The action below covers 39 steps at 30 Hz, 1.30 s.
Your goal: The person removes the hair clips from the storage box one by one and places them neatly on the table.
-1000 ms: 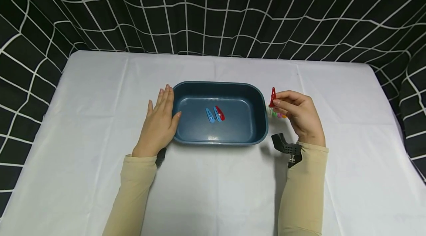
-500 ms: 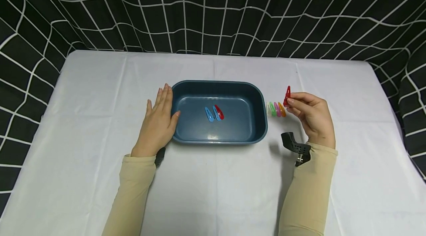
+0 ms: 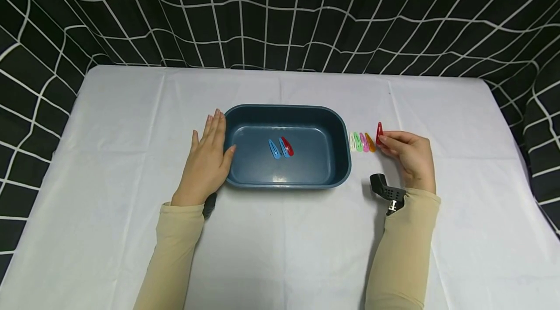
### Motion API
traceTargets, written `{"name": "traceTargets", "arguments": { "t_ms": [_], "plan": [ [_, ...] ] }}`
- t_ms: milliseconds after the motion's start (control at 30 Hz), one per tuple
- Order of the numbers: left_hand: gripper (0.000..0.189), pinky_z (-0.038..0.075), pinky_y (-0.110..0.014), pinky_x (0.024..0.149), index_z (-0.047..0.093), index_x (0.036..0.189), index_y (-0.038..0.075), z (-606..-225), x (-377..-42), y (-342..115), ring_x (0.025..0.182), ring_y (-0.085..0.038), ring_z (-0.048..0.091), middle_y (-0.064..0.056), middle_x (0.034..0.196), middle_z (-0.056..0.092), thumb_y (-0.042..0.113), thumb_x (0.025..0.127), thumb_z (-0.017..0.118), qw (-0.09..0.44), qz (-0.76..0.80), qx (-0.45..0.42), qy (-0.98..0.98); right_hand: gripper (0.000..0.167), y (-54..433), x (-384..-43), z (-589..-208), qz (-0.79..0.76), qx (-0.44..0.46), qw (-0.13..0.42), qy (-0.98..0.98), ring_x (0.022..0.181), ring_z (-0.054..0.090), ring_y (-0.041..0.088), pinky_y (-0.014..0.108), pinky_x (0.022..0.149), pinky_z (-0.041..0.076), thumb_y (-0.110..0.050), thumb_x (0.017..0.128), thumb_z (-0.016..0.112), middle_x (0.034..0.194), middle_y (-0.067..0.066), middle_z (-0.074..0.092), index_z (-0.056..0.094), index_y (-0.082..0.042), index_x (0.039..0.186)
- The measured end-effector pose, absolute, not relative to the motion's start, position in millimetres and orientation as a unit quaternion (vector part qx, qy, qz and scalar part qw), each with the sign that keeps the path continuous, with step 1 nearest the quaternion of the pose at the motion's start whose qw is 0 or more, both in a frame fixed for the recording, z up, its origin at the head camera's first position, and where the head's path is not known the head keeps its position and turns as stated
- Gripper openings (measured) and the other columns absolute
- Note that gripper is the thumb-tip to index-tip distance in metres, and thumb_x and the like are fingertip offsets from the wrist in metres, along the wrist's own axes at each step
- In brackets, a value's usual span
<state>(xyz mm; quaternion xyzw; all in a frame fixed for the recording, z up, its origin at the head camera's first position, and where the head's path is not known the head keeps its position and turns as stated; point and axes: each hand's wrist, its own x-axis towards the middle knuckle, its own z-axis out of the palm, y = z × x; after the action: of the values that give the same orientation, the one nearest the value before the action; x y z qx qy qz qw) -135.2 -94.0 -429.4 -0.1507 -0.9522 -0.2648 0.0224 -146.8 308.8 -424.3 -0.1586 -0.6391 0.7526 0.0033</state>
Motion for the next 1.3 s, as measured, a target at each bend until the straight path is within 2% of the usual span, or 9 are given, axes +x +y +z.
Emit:
{"name": "traceTargets", "arguments": {
  "t_ms": [433,733,1000,1167,1233,1300],
  "plan": [
    [0.065,0.008,-0.06,0.108,0.016,0.148,-0.005,-430.0,-135.5,-93.8,0.143,-0.029,0.008,-0.015,0.156,0.011,0.024,0.099,0.047,0.026,-0.269,-0.151,-0.951,0.03,314.8,-145.8,-433.8,0.692,-0.186,-0.006,-0.697,0.063,0.065,0.005,0.017,0.061,0.052,0.015,0.083,0.06,0.067,-0.003,0.069,0.074,-0.007,0.07],
    [0.064,0.009,-0.061,0.108,0.016,0.148,-0.006,-429.8,-135.5,-93.4,0.143,-0.029,0.008,-0.016,0.155,0.011,0.023,0.099,0.046,0.026,-0.271,-0.152,-0.95,0.036,309.7,-146.9,-430.6,0.613,-0.214,-0.001,-0.761,0.058,0.061,-0.001,0.013,0.058,0.05,0.011,0.083,0.062,0.059,-0.011,0.065,0.07,-0.017,0.062],
    [0.064,0.009,-0.06,0.108,0.016,0.148,-0.005,-431.2,-135.0,-93.3,0.143,-0.029,0.008,-0.015,0.156,0.01,0.024,0.099,0.046,0.025,-0.269,-0.153,-0.951,0.023,314.2,-151.9,-431.9,0.542,-0.218,-0.026,-0.811,0.057,0.056,-0.004,0.012,0.055,0.047,0.004,0.084,0.066,0.057,-0.018,0.061,0.073,-0.014,0.071],
    [0.064,0.009,-0.059,0.109,0.016,0.148,-0.005,-431.7,-134.9,-94.0,0.144,-0.029,0.007,-0.014,0.156,0.01,0.025,0.099,0.046,0.025,-0.264,-0.153,-0.952,0.026,315.5,-153.4,-430.2,0.533,-0.223,-0.042,-0.815,0.058,0.056,-0.004,0.012,0.056,0.048,0.002,0.083,0.068,0.058,-0.019,0.061,0.073,-0.018,0.068],
    [0.065,0.009,-0.059,0.109,0.016,0.148,-0.004,-431.6,-134.9,-94.5,0.144,-0.029,0.007,-0.014,0.156,0.01,0.025,0.099,0.046,0.026,-0.264,-0.153,-0.952,0.022,314.8,-154.0,-429.2,0.523,-0.224,-0.045,-0.821,0.058,0.055,-0.004,0.012,0.056,0.047,0.0,0.083,0.069,0.057,-0.019,0.061,0.074,-0.017,0.07],
    [0.065,0.009,-0.059,0.109,0.016,0.148,-0.004,-431.5,-135.1,-95.1,0.144,-0.028,0.007,-0.014,0.156,0.009,0.025,0.099,0.046,0.026,-0.264,-0.153,-0.952,0.011,312.9,-154.5,-428.1,0.494,-0.221,-0.045,-0.84,0.06,0.053,-0.005,0.011,0.058,0.046,-0.003,0.083,0.07,0.056,-0.022,0.059,0.077,-0.009,0.079]
  ]
}}
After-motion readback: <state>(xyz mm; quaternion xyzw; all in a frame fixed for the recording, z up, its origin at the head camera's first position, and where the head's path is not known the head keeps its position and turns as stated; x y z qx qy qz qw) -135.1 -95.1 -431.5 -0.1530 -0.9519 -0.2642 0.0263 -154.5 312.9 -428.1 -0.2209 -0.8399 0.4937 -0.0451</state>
